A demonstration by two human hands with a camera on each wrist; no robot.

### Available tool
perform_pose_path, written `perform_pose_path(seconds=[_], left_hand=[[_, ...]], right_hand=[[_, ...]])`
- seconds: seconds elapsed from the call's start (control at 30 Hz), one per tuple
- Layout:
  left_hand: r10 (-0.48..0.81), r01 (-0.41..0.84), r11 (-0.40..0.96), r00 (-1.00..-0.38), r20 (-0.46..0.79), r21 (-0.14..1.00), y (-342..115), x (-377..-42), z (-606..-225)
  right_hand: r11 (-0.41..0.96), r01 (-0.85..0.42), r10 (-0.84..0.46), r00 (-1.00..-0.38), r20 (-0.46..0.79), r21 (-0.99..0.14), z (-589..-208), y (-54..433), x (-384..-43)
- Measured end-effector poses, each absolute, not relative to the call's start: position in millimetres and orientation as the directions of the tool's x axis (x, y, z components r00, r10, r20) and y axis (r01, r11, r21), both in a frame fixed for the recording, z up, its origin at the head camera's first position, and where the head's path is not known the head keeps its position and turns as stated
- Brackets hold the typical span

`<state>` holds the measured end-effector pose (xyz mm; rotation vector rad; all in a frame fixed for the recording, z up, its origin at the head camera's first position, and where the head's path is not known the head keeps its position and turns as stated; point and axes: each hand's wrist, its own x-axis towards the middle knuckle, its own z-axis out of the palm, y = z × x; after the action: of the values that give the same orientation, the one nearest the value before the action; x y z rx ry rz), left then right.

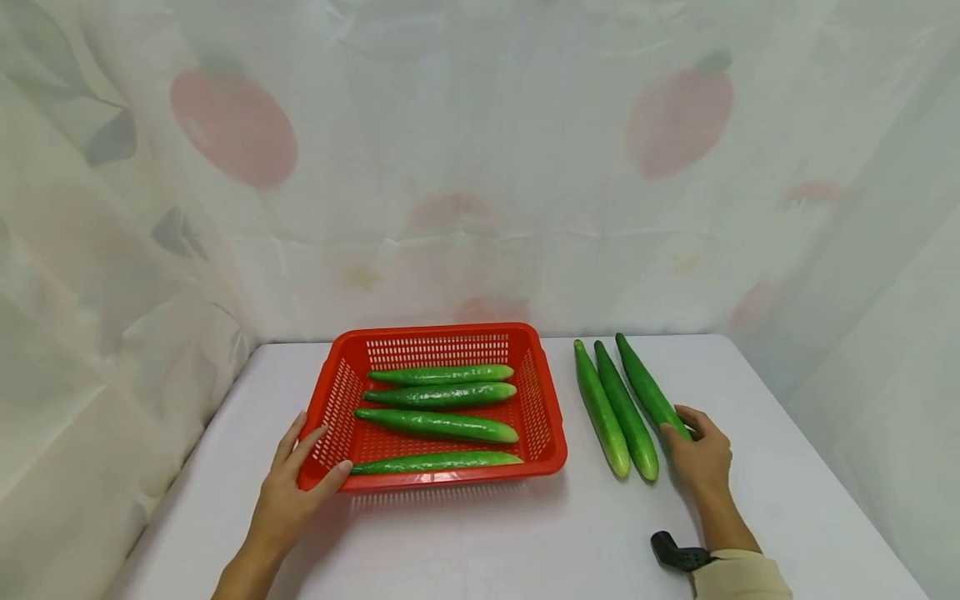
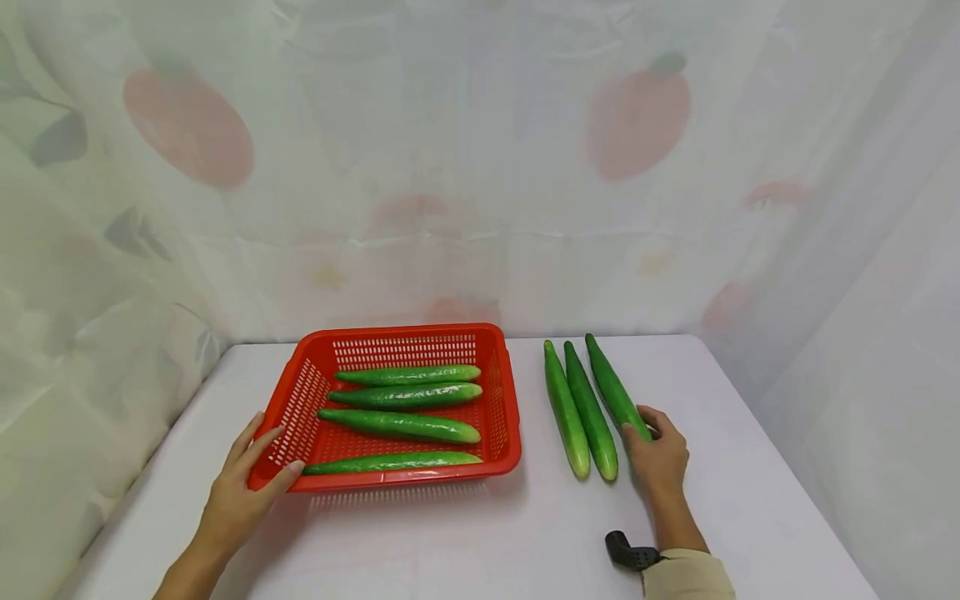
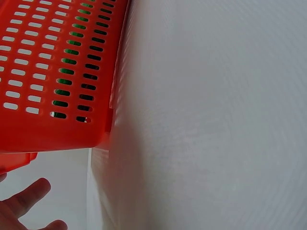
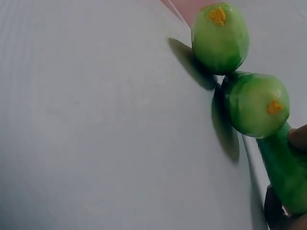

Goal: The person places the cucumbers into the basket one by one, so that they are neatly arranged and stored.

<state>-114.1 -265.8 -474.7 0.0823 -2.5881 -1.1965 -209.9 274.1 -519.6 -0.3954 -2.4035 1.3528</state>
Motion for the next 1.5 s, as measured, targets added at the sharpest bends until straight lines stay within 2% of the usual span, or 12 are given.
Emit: perform_pose_path(seconds=[0.23, 0.43, 0.7, 0.93, 1.1, 1.33, 1.5], left_hand=[[-0.17, 0.077, 0.652, -0.955, 0.244, 0.754, -265, -113, -474], [-0.172, 0.07, 0.654, -0.956, 0.239, 0.754, -266, -114, -474], [-0.172, 0.079, 0.654, -0.953, 0.25, 0.752, -265, -114, -475], [-0.171, 0.081, 0.656, -0.952, 0.253, 0.75, -265, -114, -475], [-0.169, 0.08, 0.655, -0.953, 0.249, 0.751, -265, -114, -475], [-0.167, 0.078, 0.653, -0.955, 0.245, 0.753, -265, -114, -476], [-0.168, 0.078, 0.658, -0.954, 0.247, 0.749, -265, -114, -475]], right_hand=[[0.444, 0.059, 0.429, -0.89, 0.154, -0.894, -506, 278, -205], [0.329, -0.038, 0.399, -0.9, 0.176, -0.943, -488, 280, -201], [0.33, -0.137, 0.334, -0.909, 0.251, -0.934, -461, 280, -194], [0.248, -0.252, 0.26, -0.913, 0.315, -0.935, -440, 277, -186], [0.255, -0.293, 0.204, -0.915, 0.348, -0.921, -427, 274, -182], [0.194, -0.379, 0.121, -0.906, 0.406, -0.905, -406, 269, -179], [0.255, -0.411, 0.055, -0.898, 0.437, -0.875, -394, 264, -177]])
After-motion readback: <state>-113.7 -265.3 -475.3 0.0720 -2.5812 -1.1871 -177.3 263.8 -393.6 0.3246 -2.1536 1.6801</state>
